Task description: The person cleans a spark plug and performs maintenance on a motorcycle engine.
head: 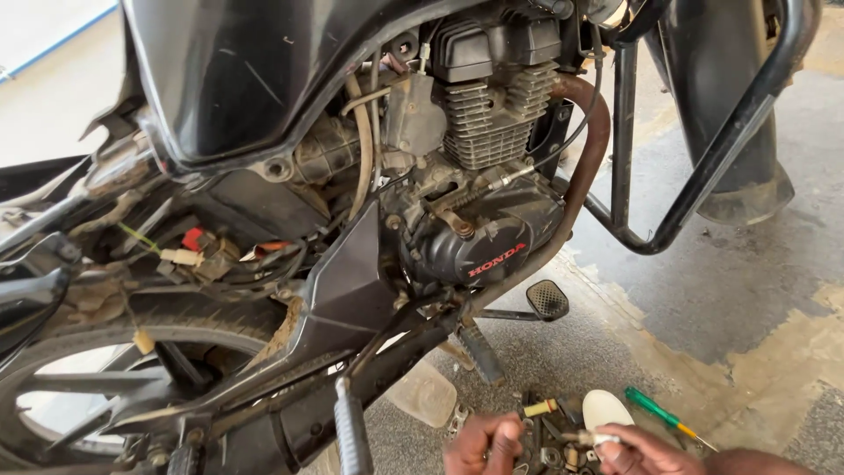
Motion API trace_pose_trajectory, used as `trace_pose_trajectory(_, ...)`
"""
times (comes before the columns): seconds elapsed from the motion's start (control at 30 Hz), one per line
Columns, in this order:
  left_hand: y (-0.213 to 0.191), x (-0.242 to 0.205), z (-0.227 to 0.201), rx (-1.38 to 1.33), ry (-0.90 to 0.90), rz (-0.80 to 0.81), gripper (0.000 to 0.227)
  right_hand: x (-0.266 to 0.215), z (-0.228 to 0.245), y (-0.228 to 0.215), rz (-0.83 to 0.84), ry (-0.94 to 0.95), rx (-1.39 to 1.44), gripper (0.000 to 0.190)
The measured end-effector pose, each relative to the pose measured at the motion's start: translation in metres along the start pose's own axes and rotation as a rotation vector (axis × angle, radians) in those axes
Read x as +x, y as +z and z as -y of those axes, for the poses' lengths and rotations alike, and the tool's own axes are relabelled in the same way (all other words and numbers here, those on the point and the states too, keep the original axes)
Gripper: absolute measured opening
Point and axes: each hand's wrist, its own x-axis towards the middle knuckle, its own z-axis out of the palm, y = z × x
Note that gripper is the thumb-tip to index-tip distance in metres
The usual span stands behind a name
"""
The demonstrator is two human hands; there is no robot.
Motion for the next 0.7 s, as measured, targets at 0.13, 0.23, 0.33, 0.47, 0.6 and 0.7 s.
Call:
trace_pose_trajectory(0.13,0.01,0.057,-0.112,0.113,0.21,-0.025,0.013,0.031,0.058,-0.02,0.204,0.27,0.173,0.041)
trace_pose_trajectory(0.23,0.024,0.111,-0.145,0.219,0.537,0.231,0.011,0.052,0.179,0.025,-0.226,-0.132,-0.208,0.025)
trace_pose_trajectory(0.33,0.051,0.151,-0.125,0.544,0.626,0.383,0.015,0.107,0.286,0.044,-0.154,-0.468,-0.45,0.026)
trace_pose_trajectory(0.47,0.069,0.172,-0.106,0.444,0.646,0.328,0.018,0.191,0.394,0.085,-0.214,-0.824,-0.831,0.019)
trace_pose_trajectory(0.6,0.068,0.175,-0.102,0.404,0.612,0.363,0.017,0.27,0.427,0.116,-0.142,-0.827,-0.828,0.018)
trace_pose_trajectory(0.7,0.069,0.176,-0.1,0.425,0.577,0.376,0.021,0.322,0.415,0.128,-0.136,-1.096,-0.847,0.014)
